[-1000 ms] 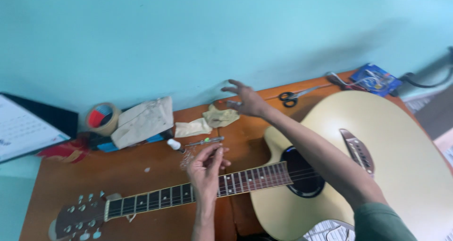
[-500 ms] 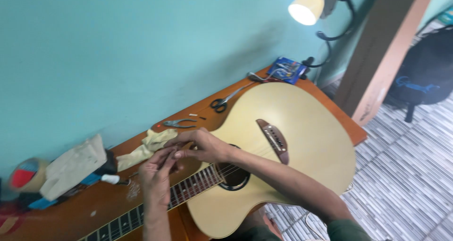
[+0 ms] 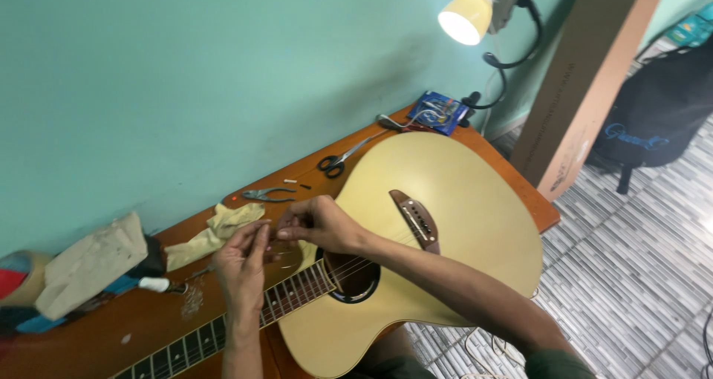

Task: The person prepares a guitar string by wrapping the end with a small piece of tape. They then thread the string through the bridge of the acoustic guitar and secure it in place.

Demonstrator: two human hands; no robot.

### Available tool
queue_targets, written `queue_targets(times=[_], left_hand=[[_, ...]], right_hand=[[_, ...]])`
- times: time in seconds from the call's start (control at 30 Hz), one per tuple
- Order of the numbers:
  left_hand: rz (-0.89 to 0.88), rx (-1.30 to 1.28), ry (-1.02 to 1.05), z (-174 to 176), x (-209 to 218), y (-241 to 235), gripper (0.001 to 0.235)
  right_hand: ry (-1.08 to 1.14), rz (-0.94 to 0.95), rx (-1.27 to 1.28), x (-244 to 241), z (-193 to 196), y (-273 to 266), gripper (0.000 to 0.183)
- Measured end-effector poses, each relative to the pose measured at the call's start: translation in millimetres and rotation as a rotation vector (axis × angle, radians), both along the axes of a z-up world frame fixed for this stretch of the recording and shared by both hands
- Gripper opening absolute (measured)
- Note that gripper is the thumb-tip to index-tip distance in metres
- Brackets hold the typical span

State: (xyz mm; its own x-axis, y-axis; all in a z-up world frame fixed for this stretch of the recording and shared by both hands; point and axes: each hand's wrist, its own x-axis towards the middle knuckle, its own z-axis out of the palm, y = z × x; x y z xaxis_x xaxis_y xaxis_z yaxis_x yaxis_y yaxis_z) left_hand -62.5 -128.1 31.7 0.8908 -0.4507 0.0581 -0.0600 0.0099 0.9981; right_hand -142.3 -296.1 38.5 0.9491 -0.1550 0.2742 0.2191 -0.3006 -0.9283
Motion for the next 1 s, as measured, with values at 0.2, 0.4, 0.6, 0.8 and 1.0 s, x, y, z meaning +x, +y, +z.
queue_targets(times=[0.2,0.4,0.6,0.8,1.0], left_hand=[[-0.120,-0.193,0.192,-34,15,14,0.015],[-0.026,-0.198,0.201,-29,21,11,0.019],[0.111,-0.195,0.181,-29,39,14,0.014],[0.194,-0.237,0.182,-19,51,17,0.019],[0.073,-0.142,0.119,1,83,46,0.020]], right_hand=[[0.046,0.106,0.100,3,9,9,0.015],[0.014,-0.090,0.062,20,-8,21,0.015],[-0.251,-0.163,-0.086,41,6,30,0.008],[-0.168,-0.088,0.244,63,-2,50,0.007],[-0.013,-0.138,0.445,81,-7,49,0.011]])
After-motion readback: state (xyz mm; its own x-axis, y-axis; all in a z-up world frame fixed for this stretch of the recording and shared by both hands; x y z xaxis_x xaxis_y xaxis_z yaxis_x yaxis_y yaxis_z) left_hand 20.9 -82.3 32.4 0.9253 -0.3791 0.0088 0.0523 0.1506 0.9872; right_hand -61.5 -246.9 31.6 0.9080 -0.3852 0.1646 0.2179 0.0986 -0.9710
